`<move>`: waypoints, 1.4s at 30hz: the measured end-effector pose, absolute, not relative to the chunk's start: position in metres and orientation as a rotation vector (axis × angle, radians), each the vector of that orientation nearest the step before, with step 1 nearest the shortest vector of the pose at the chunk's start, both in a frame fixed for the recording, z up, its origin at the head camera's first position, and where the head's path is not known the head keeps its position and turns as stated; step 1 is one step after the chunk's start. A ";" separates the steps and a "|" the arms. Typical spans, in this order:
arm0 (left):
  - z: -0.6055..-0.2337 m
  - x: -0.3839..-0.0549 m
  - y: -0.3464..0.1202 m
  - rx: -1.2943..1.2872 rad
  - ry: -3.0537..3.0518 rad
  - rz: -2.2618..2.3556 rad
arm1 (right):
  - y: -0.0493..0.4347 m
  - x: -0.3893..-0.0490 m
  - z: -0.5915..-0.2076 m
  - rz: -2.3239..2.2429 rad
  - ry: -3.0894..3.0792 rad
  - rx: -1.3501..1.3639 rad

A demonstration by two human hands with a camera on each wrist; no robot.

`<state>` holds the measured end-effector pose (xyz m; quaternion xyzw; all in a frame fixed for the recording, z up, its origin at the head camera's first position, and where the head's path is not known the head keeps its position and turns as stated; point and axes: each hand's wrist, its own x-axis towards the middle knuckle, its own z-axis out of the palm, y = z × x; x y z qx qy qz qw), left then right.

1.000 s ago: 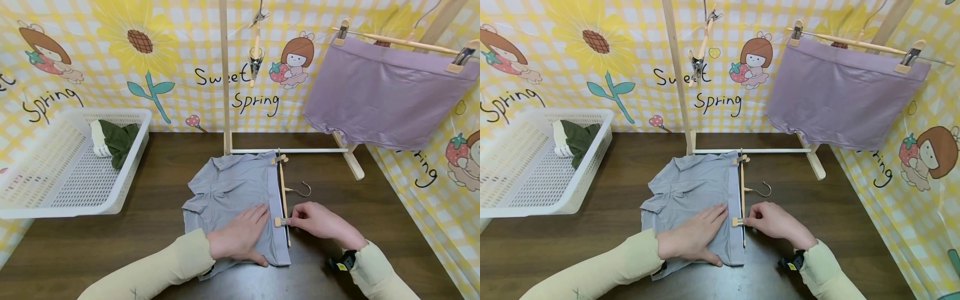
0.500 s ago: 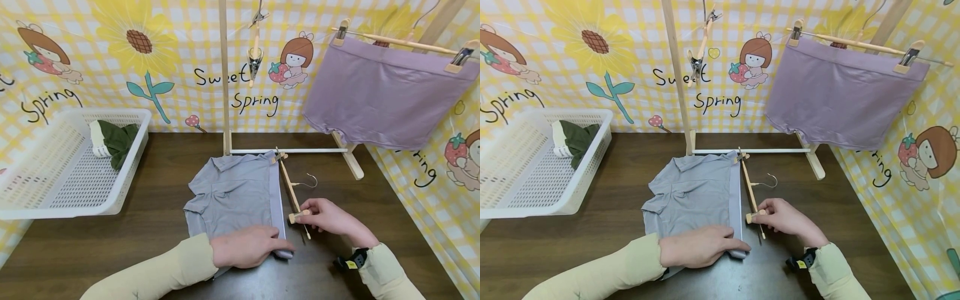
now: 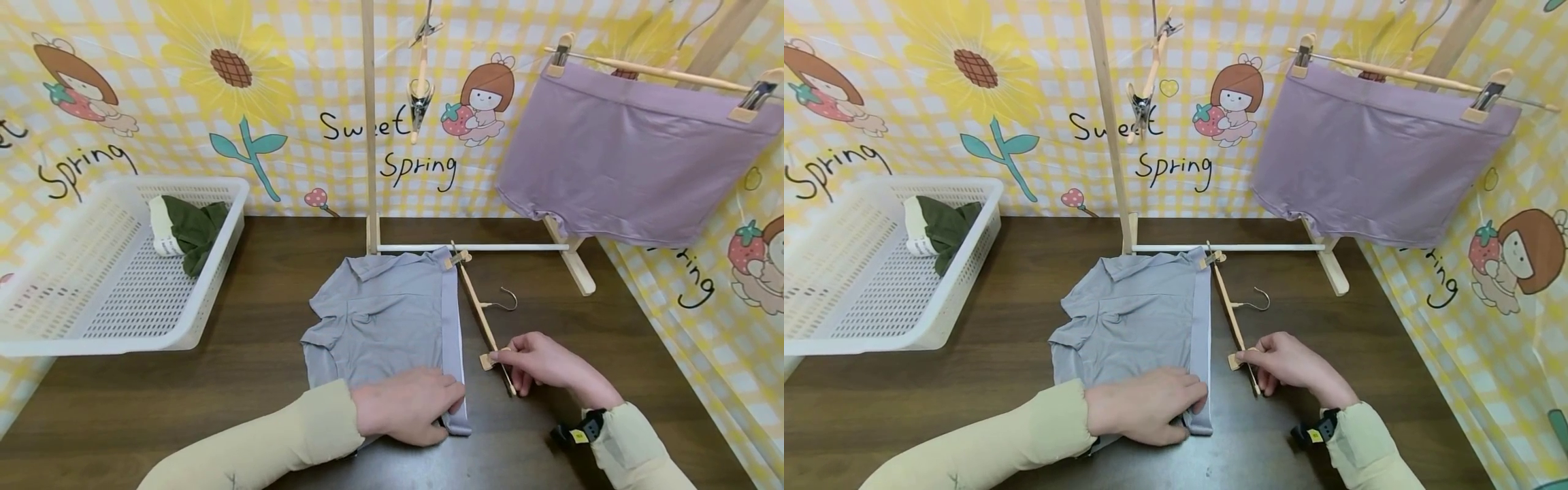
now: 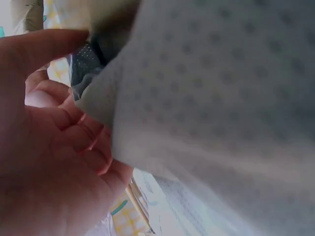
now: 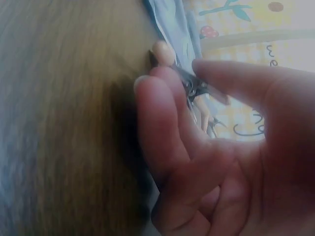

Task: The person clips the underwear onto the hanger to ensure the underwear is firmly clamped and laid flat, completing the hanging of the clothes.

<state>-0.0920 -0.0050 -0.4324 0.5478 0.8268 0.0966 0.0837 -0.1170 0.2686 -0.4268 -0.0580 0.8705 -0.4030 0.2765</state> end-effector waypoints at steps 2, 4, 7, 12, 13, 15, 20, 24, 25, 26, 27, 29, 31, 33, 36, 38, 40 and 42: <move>-0.433 -0.090 -0.003 1.634 2.497 0.260 | 0.271 -0.116 -0.426 -1.065 2.334 -0.149; -0.434 -0.089 -0.001 1.612 2.524 0.242 | 0.272 -0.116 -0.426 -1.054 2.330 -0.131; -0.434 -0.087 0.001 1.587 2.560 0.213 | 0.273 -0.115 -0.426 -1.063 2.316 -0.114; -0.436 -0.087 0.005 1.620 2.581 0.143 | 0.273 -0.116 -0.427 -1.102 2.284 -0.096; -0.436 -0.087 0.005 1.634 2.576 0.133 | 0.273 -0.116 -0.427 -1.105 2.282 -0.102; -0.435 -0.087 0.004 1.650 2.562 0.139 | 0.272 -0.115 -0.427 -1.110 2.274 -0.121; -0.431 -0.087 0.002 1.624 2.533 0.200 | 0.272 -0.114 -0.429 -1.137 2.224 -0.159; -0.428 -0.087 -0.001 1.537 2.508 0.298 | 0.272 -0.113 -0.432 -1.190 2.179 -0.171; -0.427 -0.087 -0.002 1.515 2.500 0.327 | 0.272 -0.113 -0.432 -1.208 2.166 -0.171; -0.427 -0.088 -0.003 1.487 2.492 0.360 | 0.272 -0.113 -0.433 -1.229 2.150 -0.172; -0.427 -0.088 -0.004 1.460 2.484 0.397 | 0.271 -0.113 -0.434 -1.252 2.133 -0.169; -0.426 -0.090 -0.005 1.391 2.464 0.474 | 0.271 -0.112 -0.435 -1.294 2.095 -0.164; -0.426 -0.092 -0.005 1.309 2.435 0.544 | 0.271 -0.112 -0.435 -1.322 2.061 -0.156; -0.426 -0.093 -0.005 1.248 2.415 0.580 | 0.271 -0.112 -0.436 -1.334 2.043 -0.155; -0.426 -0.093 -0.003 1.220 2.402 0.539 | 0.270 -0.111 -0.436 -1.334 2.041 -0.157; -0.427 -0.091 0.000 1.236 2.420 0.458 | 0.270 -0.110 -0.436 -1.333 2.047 -0.154; -0.429 -0.089 0.003 1.261 2.455 0.360 | 0.269 -0.109 -0.435 -1.335 2.050 -0.149; -0.431 -0.087 0.005 1.281 2.496 0.272 | 0.269 -0.109 -0.435 -1.336 2.049 -0.145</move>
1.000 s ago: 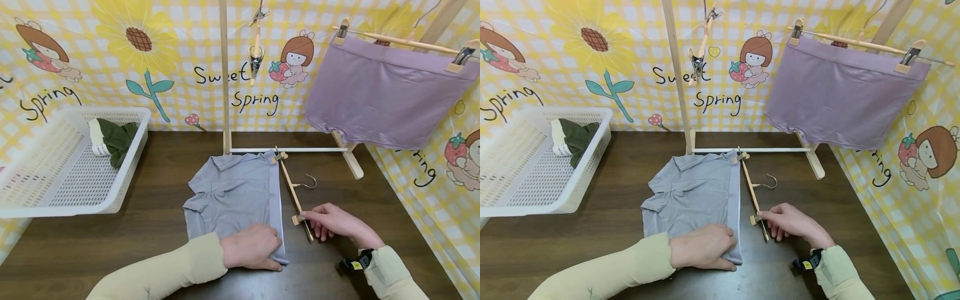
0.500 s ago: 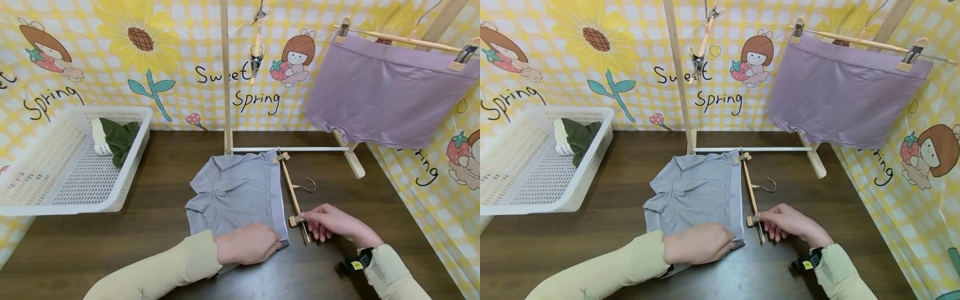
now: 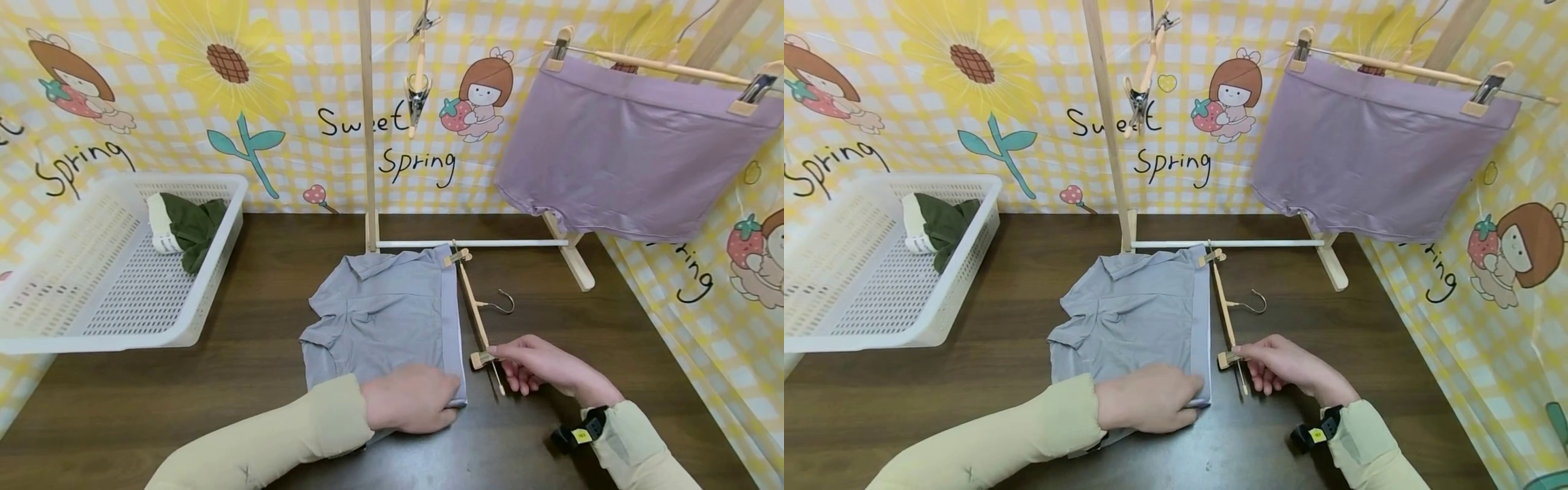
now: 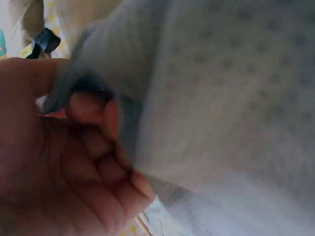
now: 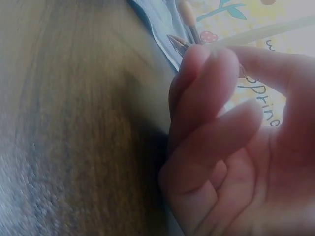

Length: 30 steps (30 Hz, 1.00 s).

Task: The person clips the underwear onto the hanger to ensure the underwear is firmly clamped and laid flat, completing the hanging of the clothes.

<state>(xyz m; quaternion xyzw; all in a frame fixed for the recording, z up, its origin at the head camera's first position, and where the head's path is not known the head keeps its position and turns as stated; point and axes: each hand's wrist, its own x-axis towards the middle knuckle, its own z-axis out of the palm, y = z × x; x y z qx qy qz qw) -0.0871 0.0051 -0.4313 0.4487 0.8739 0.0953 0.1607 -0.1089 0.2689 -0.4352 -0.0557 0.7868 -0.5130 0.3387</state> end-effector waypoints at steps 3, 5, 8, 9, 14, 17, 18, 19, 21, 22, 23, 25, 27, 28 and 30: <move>-0.434 -0.086 0.008 1.308 2.543 0.188 | 0.268 -0.108 -0.435 -1.334 2.048 -0.141; -0.434 -0.086 0.008 1.303 2.553 0.180 | 0.268 -0.108 -0.435 -1.330 2.055 -0.140; -0.432 -0.087 0.006 1.293 2.547 0.213 | 0.268 -0.107 -0.435 -1.335 2.065 -0.137; -0.431 -0.087 0.005 1.293 2.545 0.231 | 0.267 -0.107 -0.435 -1.339 2.068 -0.136; -0.428 -0.089 -0.003 1.296 2.564 0.356 | 0.265 -0.105 -0.432 -1.388 2.056 -0.123; -0.426 -0.090 -0.007 1.278 2.584 0.445 | 0.262 -0.103 -0.431 -1.436 2.042 -0.114; -0.425 -0.090 -0.008 1.275 2.594 0.474 | 0.262 -0.103 -0.432 -1.458 2.034 -0.112; -0.425 -0.090 -0.008 1.270 2.600 0.503 | 0.261 -0.103 -0.432 -1.476 2.029 -0.110; -0.424 -0.091 -0.009 1.266 2.612 0.550 | 0.260 -0.102 -0.435 -1.513 2.019 -0.105; -0.424 -0.091 -0.009 1.265 2.622 0.571 | 0.259 -0.101 -0.436 -1.532 2.013 -0.103; -0.424 -0.091 -0.009 1.265 2.637 0.585 | 0.259 -0.101 -0.438 -1.552 2.008 -0.103; -0.424 -0.092 -0.009 1.256 2.661 0.613 | 0.258 -0.100 -0.440 -1.590 1.996 -0.112; -0.423 -0.092 -0.008 1.247 2.683 0.647 | 0.257 -0.099 -0.441 -1.626 1.975 -0.124; -0.423 -0.092 -0.008 1.242 2.693 0.663 | 0.256 -0.099 -0.441 -1.643 1.962 -0.131; -0.422 -0.092 -0.008 1.238 2.708 0.697 | 0.254 -0.098 -0.441 -1.675 1.939 -0.138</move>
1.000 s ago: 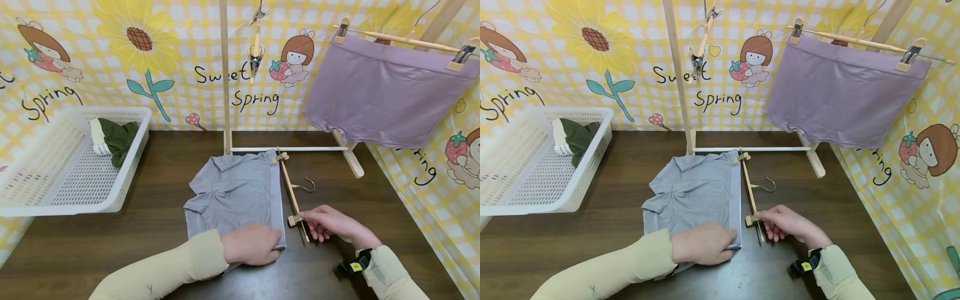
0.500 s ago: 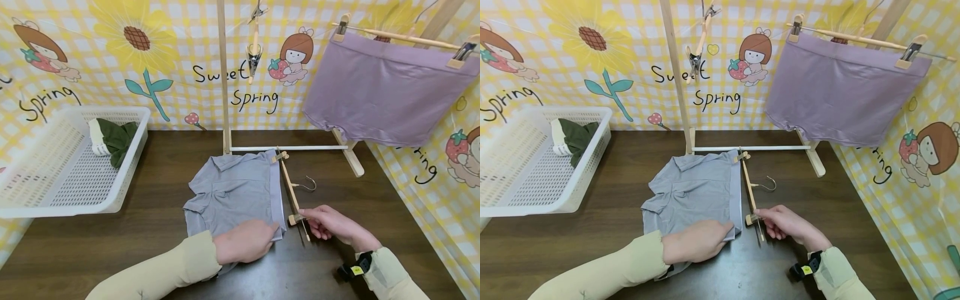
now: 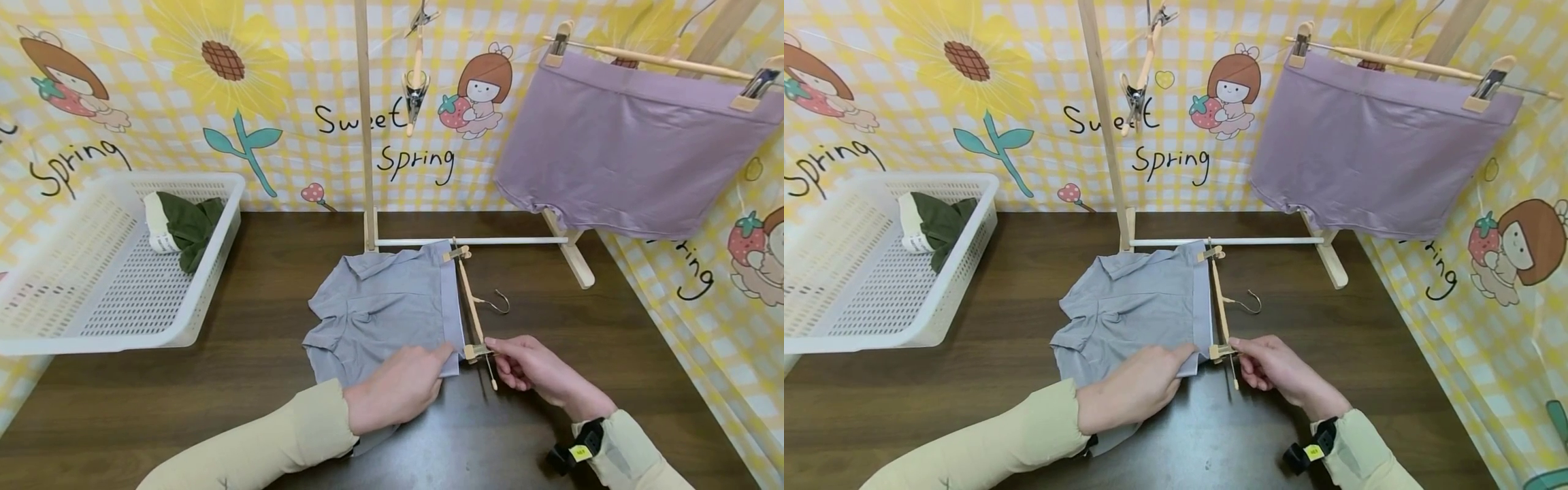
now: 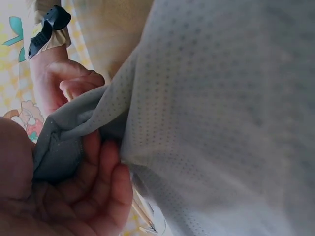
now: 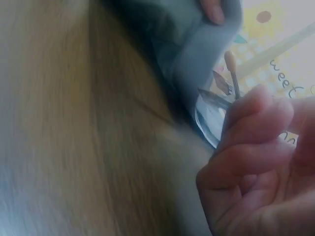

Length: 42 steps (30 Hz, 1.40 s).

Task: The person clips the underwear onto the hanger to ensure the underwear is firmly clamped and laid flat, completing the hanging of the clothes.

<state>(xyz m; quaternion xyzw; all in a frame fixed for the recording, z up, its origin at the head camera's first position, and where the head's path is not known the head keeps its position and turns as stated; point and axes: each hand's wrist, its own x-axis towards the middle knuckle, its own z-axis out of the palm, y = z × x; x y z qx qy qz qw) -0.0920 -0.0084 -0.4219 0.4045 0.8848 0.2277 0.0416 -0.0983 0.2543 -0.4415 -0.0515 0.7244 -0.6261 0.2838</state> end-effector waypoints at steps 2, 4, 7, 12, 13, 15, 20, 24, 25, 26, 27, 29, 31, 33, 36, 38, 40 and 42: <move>-0.421 -0.092 -0.009 1.231 2.719 0.727 | 0.252 -0.098 -0.441 -1.705 1.922 -0.132; -0.421 -0.091 -0.009 1.227 2.734 0.741 | 0.251 -0.098 -0.441 -1.736 1.910 -0.122; -0.421 -0.090 -0.010 1.232 2.756 0.756 | 0.248 -0.099 -0.440 -1.788 1.883 -0.091; -0.424 -0.089 -0.011 1.281 2.793 0.737 | 0.243 -0.100 -0.437 -1.835 1.850 -0.067; -0.424 -0.089 -0.011 1.290 2.797 0.735 | 0.242 -0.100 -0.436 -1.837 1.850 -0.070; -0.425 -0.089 -0.010 1.290 2.797 0.749 | 0.241 -0.100 -0.436 -1.836 1.853 -0.074; -0.425 -0.087 -0.009 1.261 2.809 0.795 | 0.236 -0.100 -0.436 -1.837 1.859 -0.032; -0.425 -0.086 -0.005 1.298 2.850 0.760 | 0.231 -0.101 -0.437 -1.839 1.855 0.001; -0.425 -0.085 -0.004 1.313 2.855 0.753 | 0.229 -0.102 -0.437 -1.838 1.856 0.009; -0.426 -0.084 -0.003 1.330 2.862 0.743 | 0.228 -0.102 -0.437 -1.833 1.857 0.013; -0.427 -0.084 -0.002 1.346 2.865 0.739 | 0.227 -0.102 -0.437 -1.824 1.861 0.020; -0.428 -0.084 -0.001 1.359 2.860 0.754 | 0.226 -0.103 -0.436 -1.803 1.869 0.059; -0.428 -0.084 -0.001 1.358 2.851 0.774 | 0.225 -0.104 -0.436 -1.778 1.863 0.093; -0.428 -0.084 -0.002 1.342 2.840 0.788 | 0.225 -0.105 -0.436 -1.761 1.817 0.116; -0.426 -0.085 -0.005 1.311 2.830 0.800 | 0.227 -0.110 -0.437 -1.785 1.701 0.115; -0.424 -0.085 -0.006 1.294 2.838 0.796 | 0.229 -0.113 -0.438 -1.826 1.614 0.113; -0.423 -0.086 -0.007 1.287 2.845 0.794 | 0.230 -0.117 -0.440 -1.870 1.567 0.118; -0.421 -0.086 -0.008 1.286 2.847 0.794 | 0.231 -0.120 -0.442 -1.903 1.555 0.131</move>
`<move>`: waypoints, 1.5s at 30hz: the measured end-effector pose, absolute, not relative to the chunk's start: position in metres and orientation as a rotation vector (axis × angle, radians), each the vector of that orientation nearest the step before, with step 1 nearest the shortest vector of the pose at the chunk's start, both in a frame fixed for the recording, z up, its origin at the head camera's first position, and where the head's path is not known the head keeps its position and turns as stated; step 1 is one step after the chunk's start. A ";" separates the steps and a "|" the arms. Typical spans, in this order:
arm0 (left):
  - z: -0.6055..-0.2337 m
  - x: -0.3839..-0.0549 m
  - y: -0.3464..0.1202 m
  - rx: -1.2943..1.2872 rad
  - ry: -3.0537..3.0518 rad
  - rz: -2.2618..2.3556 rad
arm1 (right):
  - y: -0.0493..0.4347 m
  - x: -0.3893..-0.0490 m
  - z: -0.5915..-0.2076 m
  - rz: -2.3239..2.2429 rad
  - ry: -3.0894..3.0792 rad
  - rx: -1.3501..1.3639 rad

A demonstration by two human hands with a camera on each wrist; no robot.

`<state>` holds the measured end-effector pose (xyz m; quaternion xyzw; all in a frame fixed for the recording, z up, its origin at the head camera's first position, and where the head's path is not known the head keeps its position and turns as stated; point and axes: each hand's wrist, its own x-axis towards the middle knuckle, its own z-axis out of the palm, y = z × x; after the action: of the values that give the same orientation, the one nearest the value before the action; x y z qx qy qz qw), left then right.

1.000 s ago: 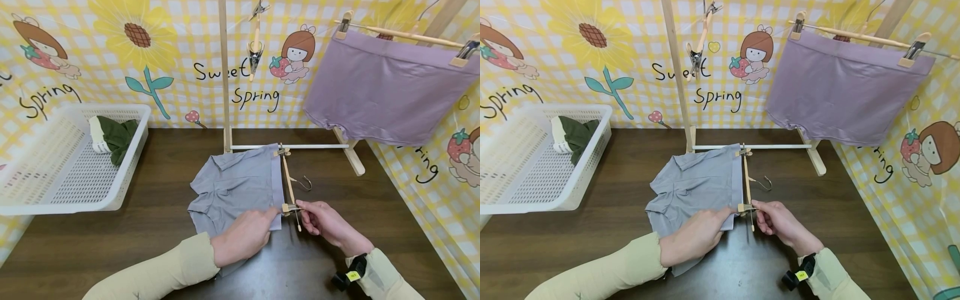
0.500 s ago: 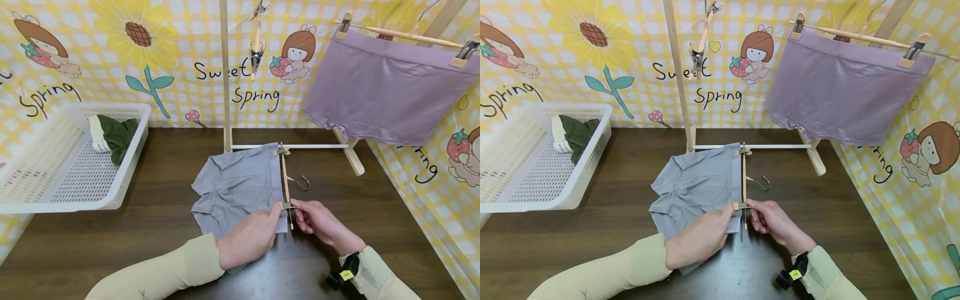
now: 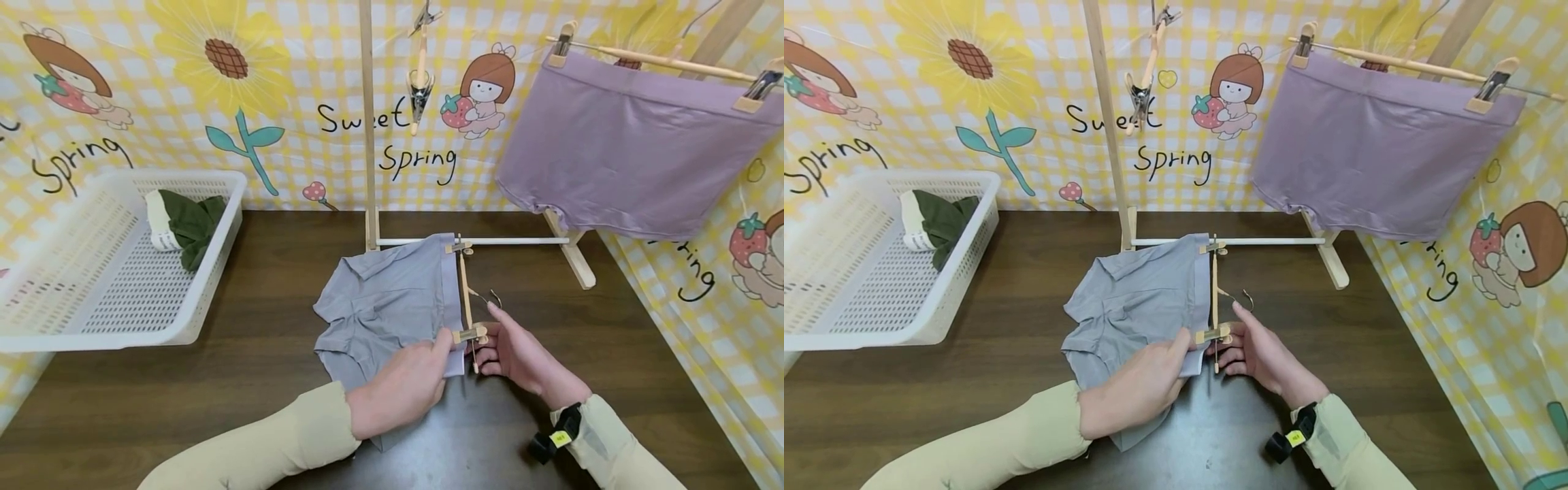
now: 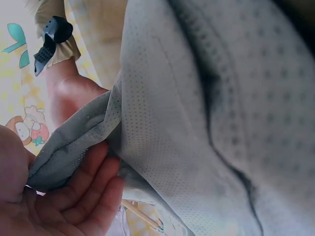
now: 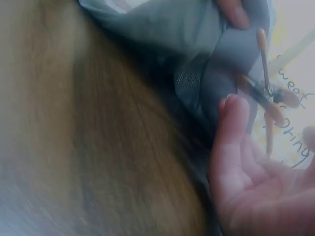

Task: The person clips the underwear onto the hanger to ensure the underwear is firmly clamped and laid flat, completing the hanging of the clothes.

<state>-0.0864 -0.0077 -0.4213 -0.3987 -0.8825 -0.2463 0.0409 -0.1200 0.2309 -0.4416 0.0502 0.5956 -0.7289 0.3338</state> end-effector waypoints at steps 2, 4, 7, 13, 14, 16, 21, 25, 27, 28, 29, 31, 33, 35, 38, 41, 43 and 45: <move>-0.420 -0.087 -0.009 -1.223 -2.701 -0.768 | 0.231 -0.124 -0.444 -1.921 1.567 0.143; -0.418 -0.087 -0.010 -1.228 -2.697 -0.795 | 0.230 -0.127 -0.445 -1.933 1.588 0.142; -0.415 -0.088 -0.012 -1.228 -2.689 -0.827 | 0.226 -0.134 -0.447 -1.972 1.600 0.125; -0.410 -0.086 -0.012 -1.248 -2.640 -0.855 | 0.213 -0.145 -0.447 -2.112 1.676 0.104; -0.410 -0.085 -0.012 -1.256 -2.629 -0.860 | 0.211 -0.146 -0.447 -2.124 1.707 0.103; -0.410 -0.084 -0.011 -1.274 -2.616 -0.873 | 0.206 -0.148 -0.446 -2.134 1.765 0.089; -0.411 -0.082 -0.011 -1.296 -2.617 -0.892 | 0.200 -0.152 -0.442 -2.175 1.828 0.047; -0.413 -0.082 -0.012 -1.297 -2.630 -0.877 | 0.197 -0.158 -0.437 -2.210 1.908 0.024; -0.413 -0.081 -0.012 -1.299 -2.629 -0.870 | 0.196 -0.160 -0.435 -2.211 1.943 0.006; -0.413 -0.081 -0.012 -1.298 -2.628 -0.872 | 0.196 -0.160 -0.434 -2.206 1.959 -0.002; -0.413 -0.081 -0.012 -1.298 -2.628 -0.873 | 0.196 -0.161 -0.433 -2.203 1.962 -0.008; -0.413 -0.081 -0.012 -1.303 -2.631 -0.878 | 0.196 -0.160 -0.432 -2.182 1.976 -0.005; -0.413 -0.082 -0.011 -1.305 -2.637 -0.879 | 0.198 -0.159 -0.431 -2.160 1.984 -0.001; -0.414 -0.082 -0.011 -1.305 -2.648 -0.901 | 0.200 -0.159 -0.430 -2.134 1.987 -0.001; -0.414 -0.083 -0.012 -1.285 -2.661 -0.965 | 0.204 -0.157 -0.428 -2.099 1.982 -0.004; -0.415 -0.085 -0.013 -1.237 -2.677 -1.105 | 0.206 -0.156 -0.427 -2.072 1.992 -0.026; -0.416 -0.086 -0.015 -1.205 -2.679 -1.206 | 0.206 -0.155 -0.425 -2.063 2.018 -0.065; -0.417 -0.088 -0.017 -1.178 -2.680 -1.286 | 0.205 -0.155 -0.422 -2.057 2.058 -0.111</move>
<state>-0.0876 -0.0166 -0.4175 -0.3684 -0.8378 -0.4019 -0.0282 -0.1555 0.2049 -0.4222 -0.0377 0.7021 -0.7017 0.1148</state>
